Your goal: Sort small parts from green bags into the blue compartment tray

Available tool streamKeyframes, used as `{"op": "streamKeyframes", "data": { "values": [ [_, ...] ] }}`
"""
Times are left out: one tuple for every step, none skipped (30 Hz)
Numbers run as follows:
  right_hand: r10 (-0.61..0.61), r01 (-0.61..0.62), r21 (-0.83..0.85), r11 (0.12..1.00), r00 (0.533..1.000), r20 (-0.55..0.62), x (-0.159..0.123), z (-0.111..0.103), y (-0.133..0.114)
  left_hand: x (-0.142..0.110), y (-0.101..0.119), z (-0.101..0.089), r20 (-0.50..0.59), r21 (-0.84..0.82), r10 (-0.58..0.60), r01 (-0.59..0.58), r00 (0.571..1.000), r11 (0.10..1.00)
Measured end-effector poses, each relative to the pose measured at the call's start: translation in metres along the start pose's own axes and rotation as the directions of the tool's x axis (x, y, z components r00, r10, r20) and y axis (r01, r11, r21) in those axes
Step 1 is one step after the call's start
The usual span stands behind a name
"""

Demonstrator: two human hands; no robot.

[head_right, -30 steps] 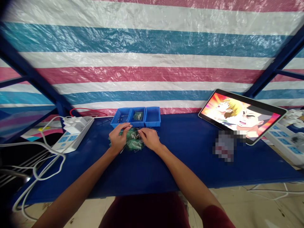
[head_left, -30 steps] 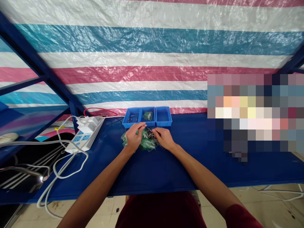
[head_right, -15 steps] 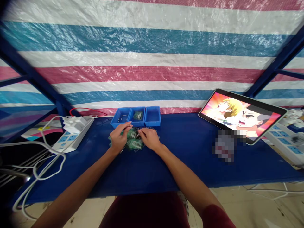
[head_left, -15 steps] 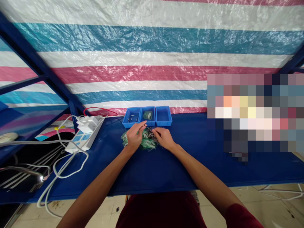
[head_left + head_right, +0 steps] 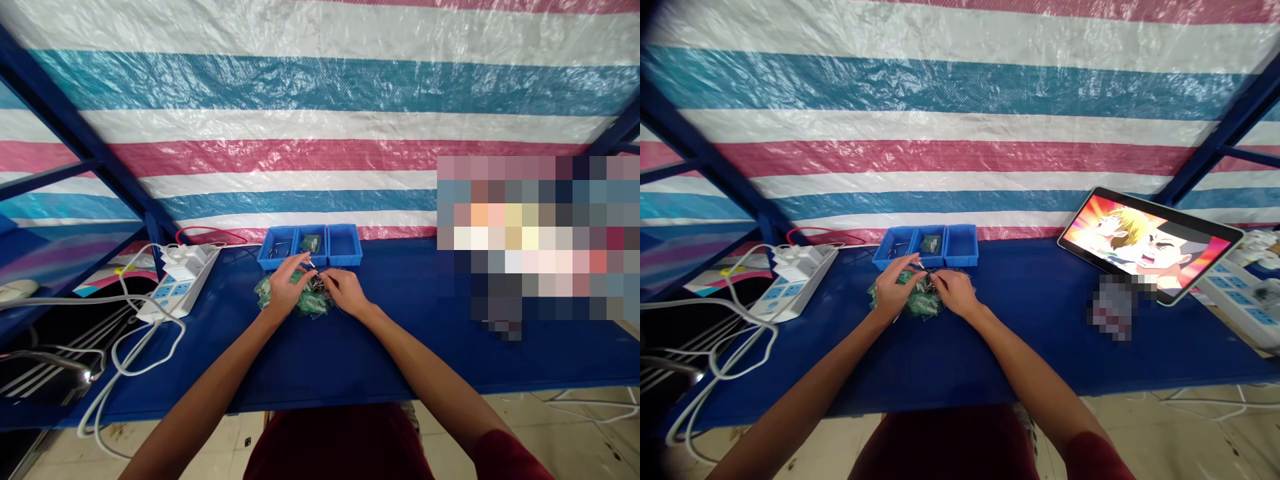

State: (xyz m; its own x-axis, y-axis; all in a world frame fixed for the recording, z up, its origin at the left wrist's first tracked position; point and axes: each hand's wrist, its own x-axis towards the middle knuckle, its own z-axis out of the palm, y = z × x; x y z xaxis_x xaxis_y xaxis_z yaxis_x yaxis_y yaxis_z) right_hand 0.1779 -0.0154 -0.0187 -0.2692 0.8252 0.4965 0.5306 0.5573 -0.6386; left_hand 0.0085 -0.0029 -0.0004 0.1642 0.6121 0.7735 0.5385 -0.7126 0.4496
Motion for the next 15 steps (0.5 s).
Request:
{"op": "streamKeyframes", "data": {
  "values": [
    [0.001, -0.001, -0.001, 1.0, 1.0, 0.001, -0.0001, -0.0001, -0.0002, -0.0001, -0.0005, 0.0001, -0.012, -0.001, -0.001, 0.001, 1.0, 1.0],
    [0.002, -0.002, -0.002, 1.0, 1.0, 0.0, -0.0001, -0.0001, -0.0001, -0.0001, -0.0009, 0.0001, -0.024, -0.005, -0.003, 0.003, 1.0, 1.0],
    [0.0, 0.0, -0.003, 1.0, 1.0, -0.002, -0.0002, 0.0001, 0.0002, 0.0001, -0.0012, 0.0001, -0.034, -0.011, -0.006, 0.006, 0.999, 1.0],
    [-0.001, 0.001, -0.005, 1.0, 1.0, -0.004, -0.0002, 0.0005, 0.0006, 0.0003, -0.0014, 0.0, -0.039, -0.015, -0.01, 0.009, 0.999, 1.0],
    [-0.003, 0.003, -0.007, 1.0, 1.0, -0.007, -0.0002, 0.001, 0.0012, 0.0006, -0.0013, -0.0001, -0.043, -0.017, -0.015, 0.014, 0.999, 1.0],
    [-0.005, 0.005, -0.009, 1.0, 1.0, -0.009, -0.0001, 0.0015, 0.0019, 0.0009, -0.0012, -0.0003, -0.047, -0.014, -0.021, 0.021, 0.999, 1.0],
    [-0.006, 0.006, -0.01, 1.0, 1.0, -0.011, -0.0001, 0.002, 0.0027, 0.0011, -0.0009, -0.0004, -0.05, -0.009, -0.027, 0.026, 0.998, 1.0],
    [-0.007, 0.006, -0.011, 1.0, 1.0, -0.011, -0.0001, 0.0025, 0.0033, 0.0013, -0.0007, -0.0005, -0.054, -0.005, -0.03, 0.029, 0.998, 1.0],
    [-0.006, 0.006, -0.011, 1.0, 1.0, -0.012, -0.0001, 0.003, 0.0038, 0.0014, -0.0006, -0.0006, -0.058, -0.003, -0.028, 0.028, 0.998, 1.0],
    [-0.006, 0.005, -0.011, 1.0, 1.0, -0.012, -0.0001, 0.0033, 0.0041, 0.0014, -0.0006, -0.0006, -0.064, -0.005, -0.023, 0.023, 0.998, 1.0],
    [-0.005, 0.005, -0.011, 1.0, 1.0, -0.012, -0.0002, 0.0035, 0.0043, 0.0014, -0.0008, -0.0006, -0.071, -0.01, -0.016, 0.016, 0.997, 1.0],
    [-0.004, 0.004, -0.012, 1.0, 1.0, -0.013, -0.0003, 0.0035, 0.0042, 0.0012, -0.001, -0.0005, -0.077, -0.015, -0.008, 0.007, 0.997, 1.0],
    [-0.004, 0.003, -0.012, 1.0, 1.0, -0.015, -0.0003, 0.0035, 0.0039, 0.0011, -0.0014, -0.0005, -0.083, -0.017, -0.002, 0.0, 0.997, 1.0],
    [-0.004, 0.004, -0.011, 1.0, 1.0, -0.015, -0.0004, 0.0033, 0.0035, 0.0009, -0.0017, -0.0005, -0.088, -0.016, 0.003, -0.004, 0.996, 1.0],
    [-0.006, 0.006, -0.009, 1.0, 1.0, -0.016, -0.0004, 0.0031, 0.003, 0.0006, -0.0021, -0.0005, -0.092, -0.012, 0.005, -0.006, 0.996, 1.0]
  ]
}}
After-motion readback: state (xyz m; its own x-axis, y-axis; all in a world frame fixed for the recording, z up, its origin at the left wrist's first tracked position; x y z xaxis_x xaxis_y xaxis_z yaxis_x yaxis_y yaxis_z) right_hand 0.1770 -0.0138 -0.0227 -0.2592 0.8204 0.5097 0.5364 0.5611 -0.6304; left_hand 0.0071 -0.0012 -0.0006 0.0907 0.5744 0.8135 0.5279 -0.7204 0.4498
